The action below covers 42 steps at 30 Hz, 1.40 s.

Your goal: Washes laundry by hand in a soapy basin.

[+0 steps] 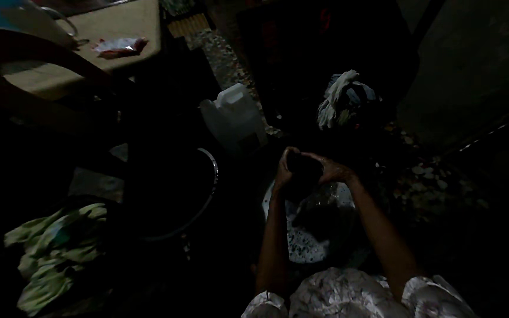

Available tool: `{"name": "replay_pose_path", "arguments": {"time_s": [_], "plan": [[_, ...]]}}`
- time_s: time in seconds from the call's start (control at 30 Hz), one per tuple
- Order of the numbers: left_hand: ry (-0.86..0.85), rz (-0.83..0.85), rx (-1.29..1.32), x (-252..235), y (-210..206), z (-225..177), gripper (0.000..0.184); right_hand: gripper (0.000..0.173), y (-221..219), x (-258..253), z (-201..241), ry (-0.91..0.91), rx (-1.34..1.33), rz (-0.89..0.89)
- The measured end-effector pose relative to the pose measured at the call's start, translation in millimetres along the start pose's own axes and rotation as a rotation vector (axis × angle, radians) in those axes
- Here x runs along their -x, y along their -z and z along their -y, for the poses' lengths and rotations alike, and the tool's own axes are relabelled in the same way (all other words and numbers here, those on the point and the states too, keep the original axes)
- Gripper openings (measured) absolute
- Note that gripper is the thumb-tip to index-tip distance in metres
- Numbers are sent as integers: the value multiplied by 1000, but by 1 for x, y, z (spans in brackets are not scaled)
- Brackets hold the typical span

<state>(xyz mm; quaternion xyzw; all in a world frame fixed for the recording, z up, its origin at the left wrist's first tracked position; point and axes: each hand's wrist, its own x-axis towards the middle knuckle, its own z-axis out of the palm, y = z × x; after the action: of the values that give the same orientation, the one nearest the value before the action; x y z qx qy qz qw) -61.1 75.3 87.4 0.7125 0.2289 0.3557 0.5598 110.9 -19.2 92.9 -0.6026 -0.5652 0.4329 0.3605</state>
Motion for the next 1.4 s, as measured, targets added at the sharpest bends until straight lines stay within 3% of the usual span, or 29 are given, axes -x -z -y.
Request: {"name": "replay_pose_path", "arguments": {"time_s": [0.07, 0.17, 0.27, 0.3, 0.37, 0.4, 0.43, 0.47, 0.5, 0.57, 0.63, 0.7, 0.77, 0.83, 0.9, 0.93, 1.03, 1.13, 1.23, 1.3, 1.4], "plan": [[-96, -101, 171, 1, -6, 4, 29, 90, -20, 0, -6, -88, -56, 20], [-131, -173, 368, 3, -7, 2, 45, 72, -38, -5, -6, -83, -35, -111], [-4, 17, 178, 6, 23, 12, 49, 57, -35, -5, 12, -95, 100, -137], [30, 147, 147, 7, 37, 18, 67, 50, -32, -6, 13, -70, 129, -134], [71, 316, 193, 9, 51, 27, 120, 41, -31, -10, 10, -59, 144, -121], [70, 331, 201, 9, 47, 28, 142, 40, -32, -10, 9, -79, 122, -132], [52, 292, 184, 9, 37, 27, 150, 41, -35, -10, 12, -118, 75, -146], [22, 219, 143, 8, 24, 23, 144, 44, -39, -8, 15, -147, 12, -163], [-17, 118, 125, 6, 10, 18, 120, 43, -42, -5, 15, -142, -59, -181], [-89, -67, 132, 4, -13, 8, 52, 45, -43, 1, 15, -121, -173, -170], [-133, -142, 152, 3, -21, 5, 27, 70, -32, 1, 7, -38, -233, -124], [-164, -138, 208, 3, -26, 8, 23, 86, -27, 0, -2, 94, -334, -78], [-209, -97, 189, 1, -31, 10, 21, 70, -31, 4, -5, 98, -433, -83], [-293, 6, 169, -1, -29, 14, 27, 48, -35, 6, -6, -40, -364, -112], [-299, 14, 256, 0, -27, 16, 29, 49, -41, 3, -5, -124, -259, -129], [-280, -13, 308, 1, -29, 15, 27, 49, -43, 4, 0, -151, -201, -135], [-192, -101, 303, 4, -34, 8, 45, 51, -52, 7, 7, -196, 7, -137], [-38, -234, 324, 5, -41, -4, 15, 52, -58, 4, 4, -178, 129, -112], [192, -331, 373, 3, -44, -15, 49, 36, -71, -7, -7, -80, -5, -291], [282, -397, 409, 0, -45, -15, 55, 28, -78, -15, -9, -103, 4, -341], [282, -507, 383, -3, -47, -9, 58, 30, -81, -14, 2, -195, 84, -317]]}}
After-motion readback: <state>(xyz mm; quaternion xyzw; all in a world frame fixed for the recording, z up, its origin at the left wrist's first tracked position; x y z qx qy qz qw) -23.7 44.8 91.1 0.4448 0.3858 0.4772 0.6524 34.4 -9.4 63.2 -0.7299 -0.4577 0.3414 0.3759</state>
